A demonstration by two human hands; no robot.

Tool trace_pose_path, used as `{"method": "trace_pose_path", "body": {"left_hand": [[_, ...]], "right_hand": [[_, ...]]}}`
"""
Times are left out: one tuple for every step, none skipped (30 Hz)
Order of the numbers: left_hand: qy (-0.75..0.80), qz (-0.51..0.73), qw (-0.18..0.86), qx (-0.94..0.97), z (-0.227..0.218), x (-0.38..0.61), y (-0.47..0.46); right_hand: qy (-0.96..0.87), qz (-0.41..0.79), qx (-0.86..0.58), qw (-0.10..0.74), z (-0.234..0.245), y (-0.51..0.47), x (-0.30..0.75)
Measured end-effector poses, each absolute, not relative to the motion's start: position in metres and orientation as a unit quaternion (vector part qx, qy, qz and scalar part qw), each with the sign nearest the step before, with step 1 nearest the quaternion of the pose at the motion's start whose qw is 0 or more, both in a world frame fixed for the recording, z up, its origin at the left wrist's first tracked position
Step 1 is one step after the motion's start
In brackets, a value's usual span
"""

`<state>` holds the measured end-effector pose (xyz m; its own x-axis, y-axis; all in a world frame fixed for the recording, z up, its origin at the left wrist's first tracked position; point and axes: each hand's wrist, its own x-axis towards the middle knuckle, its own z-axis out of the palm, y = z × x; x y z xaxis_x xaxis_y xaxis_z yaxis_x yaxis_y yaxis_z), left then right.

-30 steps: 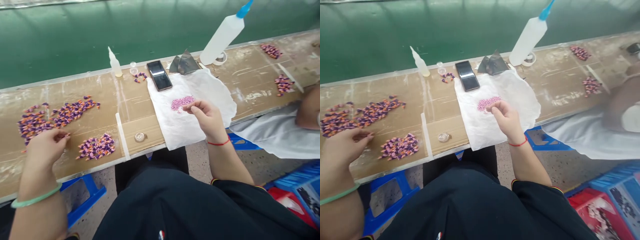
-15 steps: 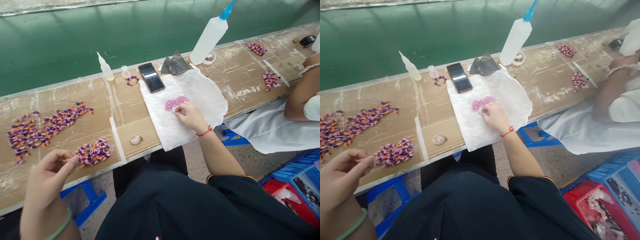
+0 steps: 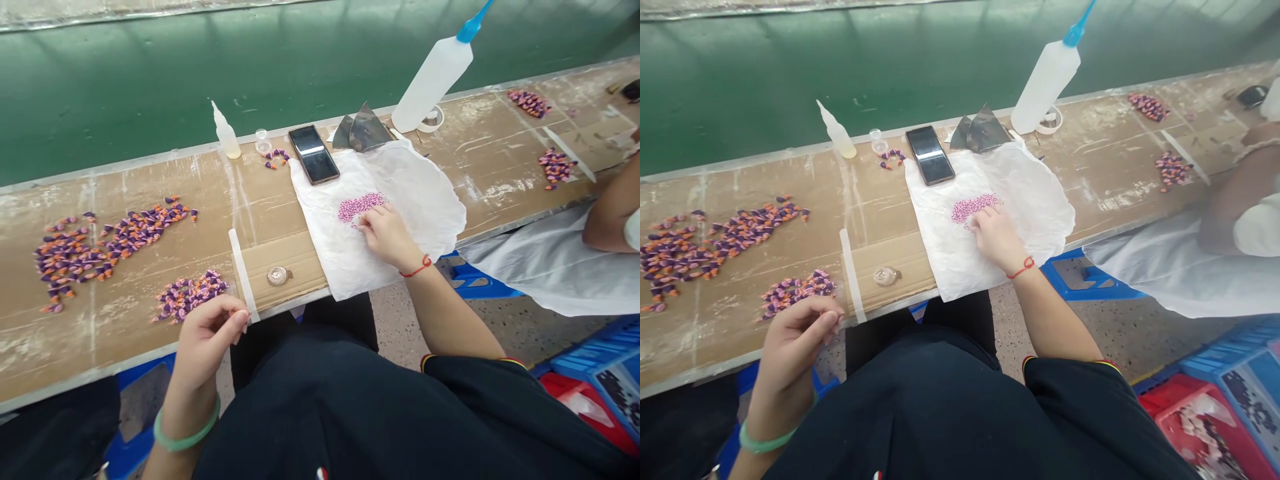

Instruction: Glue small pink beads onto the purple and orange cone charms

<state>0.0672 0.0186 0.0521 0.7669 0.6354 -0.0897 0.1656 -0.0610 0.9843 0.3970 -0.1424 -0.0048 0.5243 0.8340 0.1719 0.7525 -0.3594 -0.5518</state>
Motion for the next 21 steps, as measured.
{"method": "trace_pose_path", "body": {"left_hand": [[0.284, 0.188, 0.635, 0.694, 0.051, 0.074, 0.014], [0.282, 0.186, 0.644, 0.687, 0.052, 0.081, 0.01], [0.278, 0.181, 0.651, 0.683, 0.053, 0.089, 0.005], [0.269, 0.171, 0.659, 0.682, 0.055, 0.098, 0.0], [0.256, 0.159, 0.667, 0.681, 0.058, 0.107, -0.004], [0.241, 0.143, 0.677, 0.68, 0.06, 0.116, -0.008], [0.228, 0.13, 0.689, 0.676, 0.062, 0.124, -0.012], [0.219, 0.121, 0.7, 0.669, 0.063, 0.13, -0.015], [0.213, 0.118, 0.711, 0.66, 0.063, 0.135, -0.018], [0.21, 0.12, 0.718, 0.652, 0.063, 0.139, -0.02], [0.209, 0.124, 0.723, 0.647, 0.062, 0.141, -0.022], [0.208, 0.127, 0.723, 0.646, 0.061, 0.141, -0.023], [0.207, 0.131, 0.72, 0.649, 0.06, 0.141, -0.024], [0.207, 0.133, 0.713, 0.656, 0.06, 0.14, -0.025], [0.207, 0.136, 0.704, 0.665, 0.06, 0.139, -0.025], [0.206, 0.141, 0.692, 0.677, 0.06, 0.138, -0.025], [0.205, 0.149, 0.677, 0.691, 0.061, 0.137, -0.025], [0.203, 0.157, 0.659, 0.707, 0.063, 0.136, -0.025], [0.199, 0.167, 0.639, 0.724, 0.064, 0.135, -0.024], [0.195, 0.174, 0.62, 0.74, 0.066, 0.135, -0.023], [0.19, 0.18, 0.604, 0.753, 0.068, 0.135, -0.023]], "right_hand": [[-0.482, 0.08, -0.815, 0.312, -0.001, -0.144, 0.391], [-0.483, 0.094, -0.806, 0.33, 0.004, -0.145, 0.383], [-0.488, 0.111, -0.794, 0.345, 0.01, -0.146, 0.374], [-0.493, 0.131, -0.779, 0.365, 0.017, -0.146, 0.363], [-0.496, 0.152, -0.762, 0.387, 0.023, -0.145, 0.35], [-0.496, 0.172, -0.742, 0.416, 0.03, -0.144, 0.338], [-0.488, 0.191, -0.718, 0.458, 0.035, -0.143, 0.325], [-0.48, 0.199, -0.696, 0.495, 0.04, -0.141, 0.313], [-0.474, 0.195, -0.679, 0.525, 0.044, -0.139, 0.302], [-0.469, 0.181, -0.668, 0.549, 0.048, -0.136, 0.292], [-0.47, 0.158, -0.663, 0.561, 0.05, -0.134, 0.284], [-0.472, 0.133, -0.663, 0.566, 0.051, -0.131, 0.278], [-0.476, 0.106, -0.665, 0.565, 0.052, -0.129, 0.273], [-0.481, 0.081, -0.669, 0.561, 0.052, -0.127, 0.27], [-0.487, 0.057, -0.673, 0.554, 0.053, -0.125, 0.268], [-0.494, 0.036, -0.675, 0.547, 0.053, -0.124, 0.268], [-0.502, 0.017, -0.675, 0.54, 0.053, -0.123, 0.268], [-0.512, 0.003, -0.673, 0.535, 0.054, -0.123, 0.269], [-0.521, -0.005, -0.668, 0.531, 0.054, -0.123, 0.27], [-0.531, -0.01, -0.663, 0.528, 0.055, -0.123, 0.272], [-0.54, -0.01, -0.657, 0.526, 0.056, -0.124, 0.273]]}}
